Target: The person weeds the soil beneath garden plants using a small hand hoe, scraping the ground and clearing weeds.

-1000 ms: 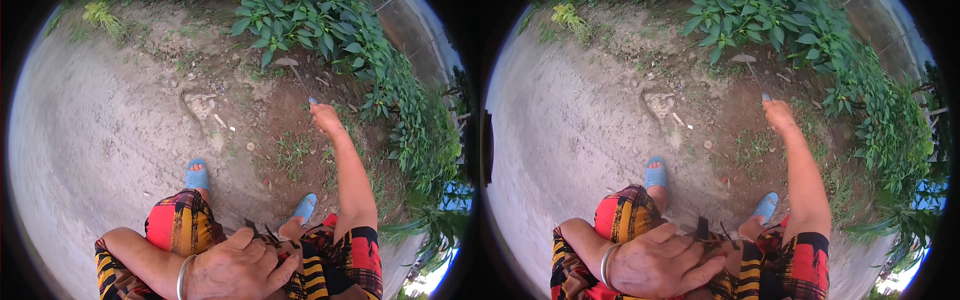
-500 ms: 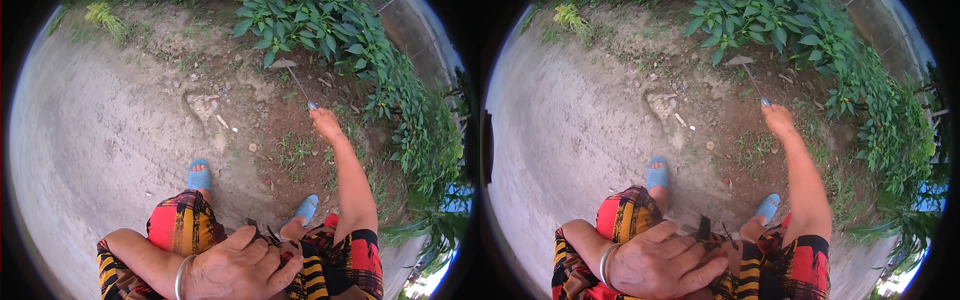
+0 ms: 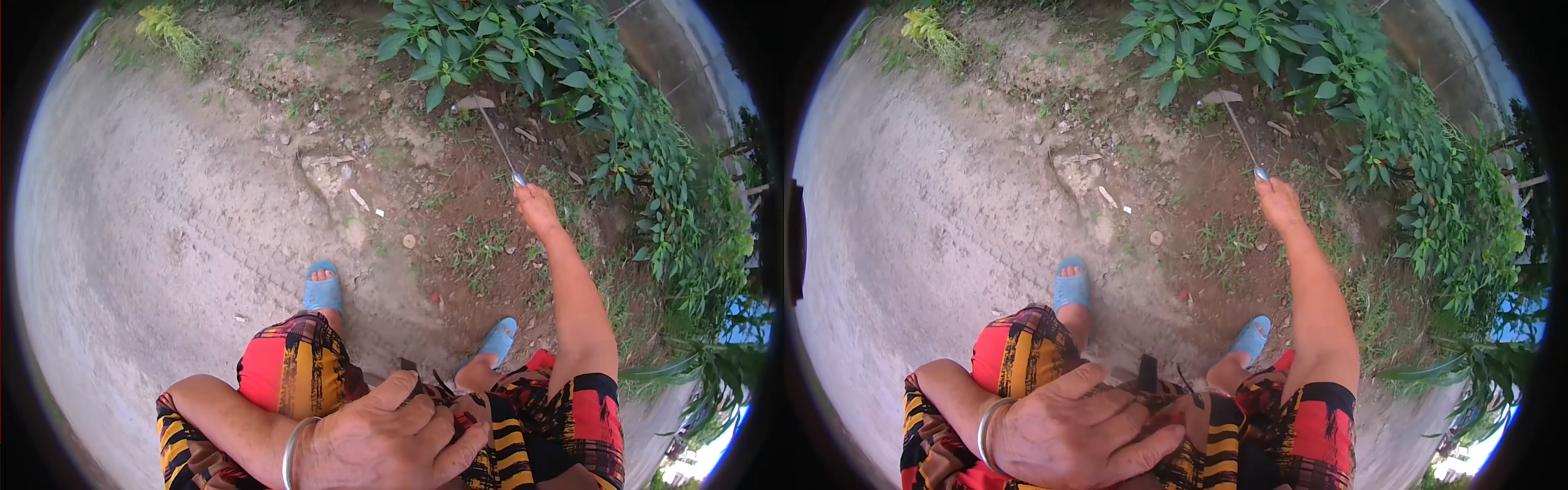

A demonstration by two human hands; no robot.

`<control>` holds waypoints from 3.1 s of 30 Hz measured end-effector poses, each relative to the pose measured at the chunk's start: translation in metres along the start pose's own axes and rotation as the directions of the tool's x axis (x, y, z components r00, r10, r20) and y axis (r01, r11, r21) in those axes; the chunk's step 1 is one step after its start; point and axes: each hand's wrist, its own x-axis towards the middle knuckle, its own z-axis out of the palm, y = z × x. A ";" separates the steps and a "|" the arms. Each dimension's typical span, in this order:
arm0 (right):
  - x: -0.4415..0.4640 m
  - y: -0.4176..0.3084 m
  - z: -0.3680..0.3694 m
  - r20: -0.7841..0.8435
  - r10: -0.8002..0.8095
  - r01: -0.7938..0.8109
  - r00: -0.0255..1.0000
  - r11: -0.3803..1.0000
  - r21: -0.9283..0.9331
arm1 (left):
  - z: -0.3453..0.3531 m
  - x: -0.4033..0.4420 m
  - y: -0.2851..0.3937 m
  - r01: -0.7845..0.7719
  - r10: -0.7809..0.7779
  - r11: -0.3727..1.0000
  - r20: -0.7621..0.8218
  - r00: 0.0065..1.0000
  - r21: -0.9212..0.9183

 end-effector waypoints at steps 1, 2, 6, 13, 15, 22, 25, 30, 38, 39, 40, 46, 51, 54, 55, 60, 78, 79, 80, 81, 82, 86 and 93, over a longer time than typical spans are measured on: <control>0.020 -0.006 0.017 -0.044 -0.076 0.074 0.996 0.996 -0.057 | 0.006 -0.001 0.002 0.000 0.000 1.000 0.000 1.000 0.001; 0.032 -0.012 0.032 -0.083 -0.155 0.145 0.984 0.983 -0.115 | 0.018 -0.004 0.004 -0.005 0.005 1.000 -0.134 0.991 0.002; -0.006 -0.079 0.026 0.018 0.058 -0.058 0.998 0.998 -0.033 | 0.019 -0.006 0.001 0.020 -0.007 0.998 -0.192 0.981 0.065; -0.040 -0.034 -0.014 0.276 0.150 -0.174 0.950 0.982 0.067 | 0.018 -0.006 0.002 0.068 -0.056 0.995 -0.147 0.988 0.078; -0.026 -0.031 -0.004 0.255 0.151 -0.177 0.955 0.981 0.081 | 0.024 -0.003 0.006 0.017 -0.011 1.000 -0.216 0.976 0.026; 0.007 -0.077 0.059 0.183 0.194 -0.229 0.964 0.954 0.193 | 0.030 0.000 0.009 0.013 -0.005 0.999 -0.232 0.973 0.034; 0.010 -0.032 0.080 0.116 0.097 -0.115 0.988 0.980 0.162 | 0.029 -0.001 0.007 0.006 0.002 0.999 -0.243 0.970 0.035; 0.005 -0.042 0.072 0.130 0.011 -0.023 0.992 0.996 0.091 | 0.027 -0.003 0.005 0.031 -0.027 0.999 -0.208 0.978 0.019; -0.015 -0.030 0.031 0.183 0.000 0.019 0.983 0.995 -0.102 | 0.031 -0.005 0.005 0.044 -0.027 0.997 -0.285 0.958 0.055; -0.025 -0.023 0.013 0.207 -0.031 0.065 0.978 0.985 -0.160 | 0.032 -0.006 0.005 0.055 -0.035 0.997 -0.292 0.956 0.060; -0.031 -0.014 0.002 0.210 -0.029 0.063 0.977 0.985 -0.162 | 0.030 -0.007 0.005 0.056 -0.037 0.997 -0.292 0.956 0.057; -0.026 -0.022 0.008 0.109 -0.032 0.021 0.993 0.995 0.100 | 0.028 -0.007 0.006 0.041 -0.016 0.995 -0.247 0.969 0.095; -0.003 -0.071 0.062 -0.076 -0.285 0.245 0.955 0.910 -0.335 | 0.030 -0.006 0.009 0.036 -0.024 0.998 -0.244 0.970 0.045; -0.030 -0.075 0.048 -0.011 -0.143 0.128 0.990 0.918 -0.375 | 0.025 -0.006 0.008 0.048 -0.041 0.998 -0.219 0.975 0.027; -0.033 -0.065 0.042 -0.020 -0.168 0.149 0.986 0.918 -0.367 | 0.025 -0.007 0.007 0.051 -0.044 0.998 -0.222 0.974 0.028; -0.028 -0.049 0.024 0.040 -0.200 0.201 0.979 0.921 -0.333 | 0.030 -0.010 0.006 0.035 -0.019 0.997 -0.217 0.976 0.073; -0.034 -0.093 0.045 0.023 -0.167 0.160 0.986 0.889 -0.430 | 0.022 -0.009 0.007 0.055 -0.047 0.998 -0.174 0.984 0.039; -0.026 -0.096 0.048 0.005 -0.176 0.161 0.984 0.891 -0.425 | 0.024 -0.009 0.007 0.054 -0.047 0.998 -0.171 0.984 0.039; -0.020 -0.097 0.051 -0.011 -0.185 0.163 0.983 0.893 -0.419 | 0.025 -0.009 0.006 0.047 -0.037 0.998 -0.185 0.982 0.051; -0.018 -0.093 0.053 -0.011 -0.184 0.163 0.983 0.894 -0.416 | 0.026 -0.009 0.005 0.041 -0.028 0.997 -0.199 0.980 0.064; -0.015 -0.088 0.051 0.001 -0.200 0.183 0.980 0.895 -0.408 | 0.025 -0.009 0.005 0.042 -0.028 0.997 -0.198 0.980 0.064; -0.015 -0.041 0.044 0.056 -0.152 0.162 0.987 0.908 -0.386 | 0.020 -0.009 0.006 0.056 -0.048 0.997 -0.166 0.985 0.044; -0.005 -0.034 0.031 -0.099 -0.162 0.145 0.982 0.977 -0.158 | 0.023 -0.006 0.005 0.021 -0.012 0.998 -0.145 0.989 0.059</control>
